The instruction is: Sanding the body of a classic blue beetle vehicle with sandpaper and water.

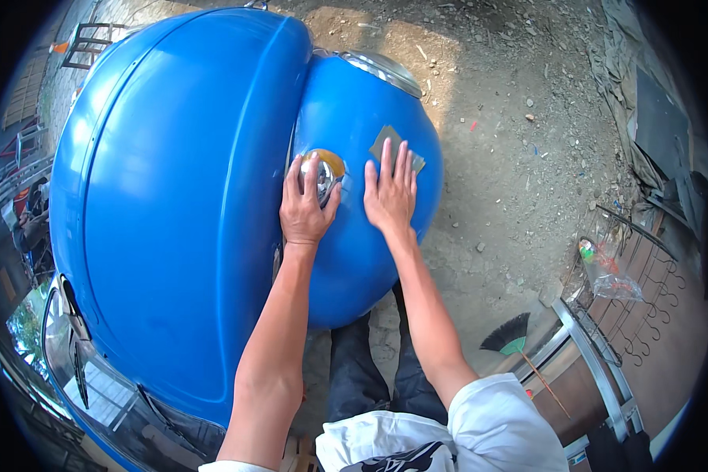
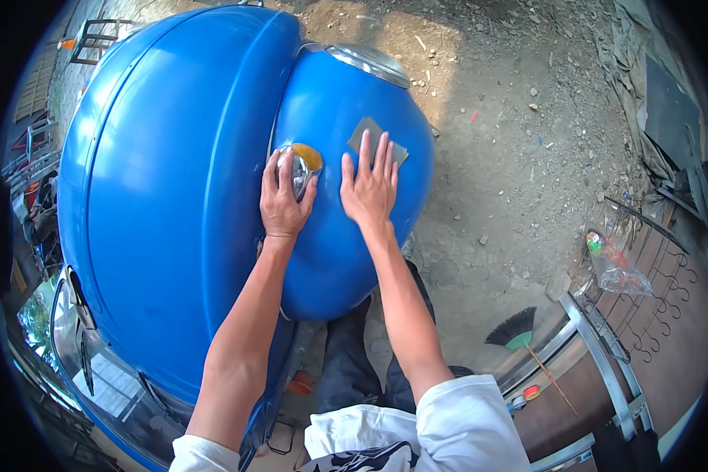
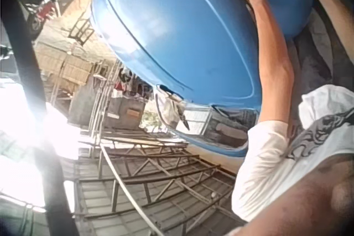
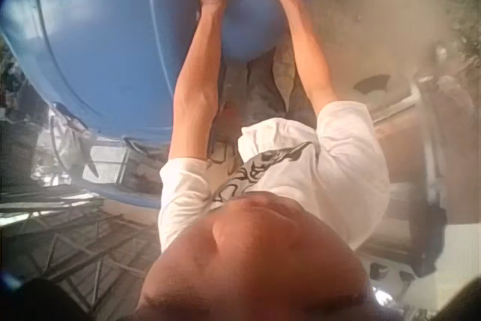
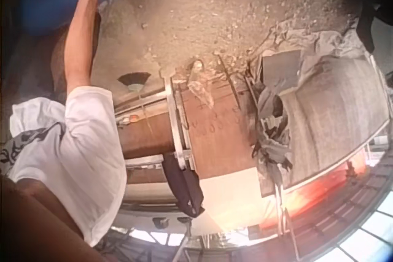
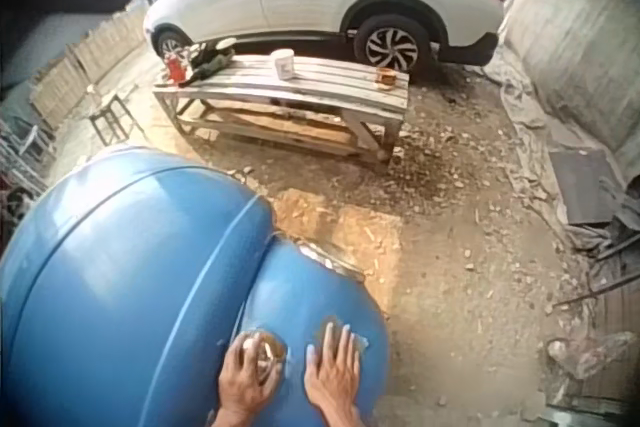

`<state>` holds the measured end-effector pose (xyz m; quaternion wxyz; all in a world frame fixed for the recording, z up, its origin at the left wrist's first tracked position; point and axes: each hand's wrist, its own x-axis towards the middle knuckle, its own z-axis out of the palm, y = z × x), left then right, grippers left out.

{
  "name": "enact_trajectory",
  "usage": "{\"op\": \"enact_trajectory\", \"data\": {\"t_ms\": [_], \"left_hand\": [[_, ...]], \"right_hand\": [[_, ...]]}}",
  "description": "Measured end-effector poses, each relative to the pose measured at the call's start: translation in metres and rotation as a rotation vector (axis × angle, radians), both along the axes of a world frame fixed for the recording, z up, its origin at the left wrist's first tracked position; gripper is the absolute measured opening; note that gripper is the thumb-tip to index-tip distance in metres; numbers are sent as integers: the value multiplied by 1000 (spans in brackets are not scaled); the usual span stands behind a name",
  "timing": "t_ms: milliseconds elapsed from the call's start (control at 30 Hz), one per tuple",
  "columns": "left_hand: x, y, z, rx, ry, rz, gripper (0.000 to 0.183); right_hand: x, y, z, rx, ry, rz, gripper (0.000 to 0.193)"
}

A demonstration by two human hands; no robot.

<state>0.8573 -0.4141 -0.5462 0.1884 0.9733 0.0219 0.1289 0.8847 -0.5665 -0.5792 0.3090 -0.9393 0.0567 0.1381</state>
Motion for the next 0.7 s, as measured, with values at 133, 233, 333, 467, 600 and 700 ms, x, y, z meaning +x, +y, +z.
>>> {"op": "enact_trajectory", "data": {"t_ms": [133, 233, 333, 467, 600, 700], "left_hand": [[-5, -3, -5, -47, 78, 5, 61], [-14, 7, -6, 0, 77, 16, 61], [-8, 3, -1, -2, 95, 7, 61], [1, -18, -3, -26, 82, -3, 60], [-13, 8, -8, 55, 88, 25, 61], [-12, 6, -3, 54, 77, 11, 60]], "right_hand": [[40, -10, -17, 74, 48, -52, 62], [-55, -7, 11, 73, 74, 133, 64], [-61, -13, 17, 2, 125, 149, 64], [84, -45, -40, 104, 117, -163, 63], [-31, -8, 8, 73, 101, 105, 66], [-77, -11, 31, 72, 182, 171, 64]]}}
